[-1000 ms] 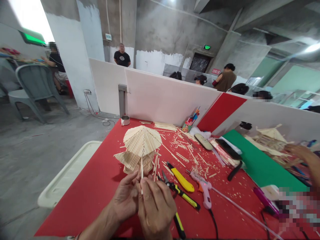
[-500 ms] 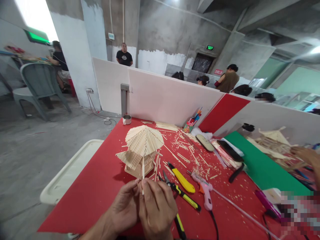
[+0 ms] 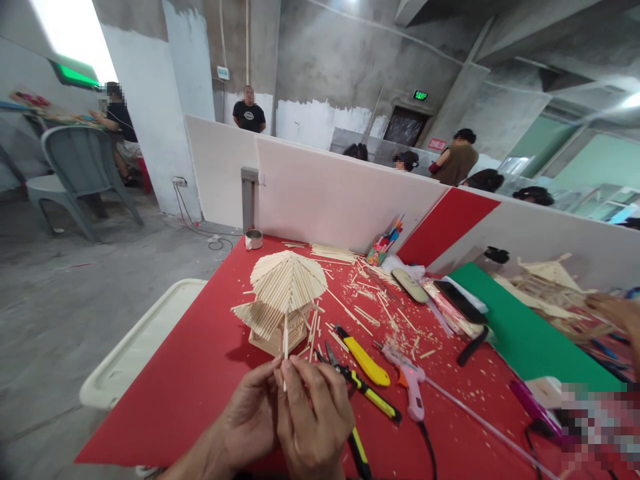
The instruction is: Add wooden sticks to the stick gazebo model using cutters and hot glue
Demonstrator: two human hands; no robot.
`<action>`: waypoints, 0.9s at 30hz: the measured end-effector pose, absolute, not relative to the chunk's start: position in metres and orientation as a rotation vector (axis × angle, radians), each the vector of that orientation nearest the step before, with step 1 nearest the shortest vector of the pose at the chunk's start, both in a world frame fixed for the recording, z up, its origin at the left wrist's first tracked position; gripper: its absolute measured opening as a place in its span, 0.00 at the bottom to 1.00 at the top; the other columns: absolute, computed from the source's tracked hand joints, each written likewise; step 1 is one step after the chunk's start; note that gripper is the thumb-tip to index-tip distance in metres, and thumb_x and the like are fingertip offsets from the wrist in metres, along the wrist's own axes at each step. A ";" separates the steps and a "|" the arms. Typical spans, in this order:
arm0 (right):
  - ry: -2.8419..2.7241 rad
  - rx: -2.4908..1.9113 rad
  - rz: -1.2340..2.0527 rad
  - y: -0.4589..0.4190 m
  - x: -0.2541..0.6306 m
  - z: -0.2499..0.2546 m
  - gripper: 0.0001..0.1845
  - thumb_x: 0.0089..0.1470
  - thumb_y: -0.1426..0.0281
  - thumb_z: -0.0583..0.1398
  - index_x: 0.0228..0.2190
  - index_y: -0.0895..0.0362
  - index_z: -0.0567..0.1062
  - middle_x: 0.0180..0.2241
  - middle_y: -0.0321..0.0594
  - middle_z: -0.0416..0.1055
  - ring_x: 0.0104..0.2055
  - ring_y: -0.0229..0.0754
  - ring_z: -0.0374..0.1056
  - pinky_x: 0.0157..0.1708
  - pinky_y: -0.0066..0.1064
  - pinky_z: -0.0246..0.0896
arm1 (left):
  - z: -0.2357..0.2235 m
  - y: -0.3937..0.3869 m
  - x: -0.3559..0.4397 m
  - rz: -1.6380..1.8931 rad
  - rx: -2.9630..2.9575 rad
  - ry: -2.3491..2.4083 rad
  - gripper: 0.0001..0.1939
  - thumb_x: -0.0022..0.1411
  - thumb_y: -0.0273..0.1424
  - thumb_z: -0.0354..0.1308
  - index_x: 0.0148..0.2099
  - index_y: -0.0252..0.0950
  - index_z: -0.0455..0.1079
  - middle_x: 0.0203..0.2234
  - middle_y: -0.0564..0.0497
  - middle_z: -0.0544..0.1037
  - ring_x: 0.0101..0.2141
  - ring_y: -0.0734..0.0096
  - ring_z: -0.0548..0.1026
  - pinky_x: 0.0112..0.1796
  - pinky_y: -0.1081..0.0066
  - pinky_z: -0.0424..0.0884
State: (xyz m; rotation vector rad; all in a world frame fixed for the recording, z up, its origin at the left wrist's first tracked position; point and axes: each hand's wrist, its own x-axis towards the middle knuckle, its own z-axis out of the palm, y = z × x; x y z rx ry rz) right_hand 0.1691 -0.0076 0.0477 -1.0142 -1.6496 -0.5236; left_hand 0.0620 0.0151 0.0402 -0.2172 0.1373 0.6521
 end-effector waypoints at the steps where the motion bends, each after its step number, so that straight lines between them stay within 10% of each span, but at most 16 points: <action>1: -1.647 -1.014 -0.521 -0.008 0.169 0.048 0.11 0.53 0.75 0.61 0.40 0.56 0.77 0.35 0.42 0.76 0.39 0.41 0.69 0.38 0.34 0.66 | 0.040 0.015 0.062 0.653 -0.220 0.144 0.06 0.49 0.22 0.63 0.33 0.27 0.72 0.24 0.47 0.80 0.26 0.75 0.78 0.30 0.81 0.71; 27: -1.645 -1.021 -0.486 -0.007 0.169 0.044 0.12 0.52 0.76 0.61 0.40 0.56 0.77 0.35 0.41 0.76 0.38 0.41 0.69 0.38 0.36 0.66 | 0.042 0.013 0.065 0.665 -0.182 0.150 0.05 0.50 0.24 0.63 0.32 0.26 0.74 0.24 0.47 0.80 0.28 0.73 0.78 0.32 0.79 0.69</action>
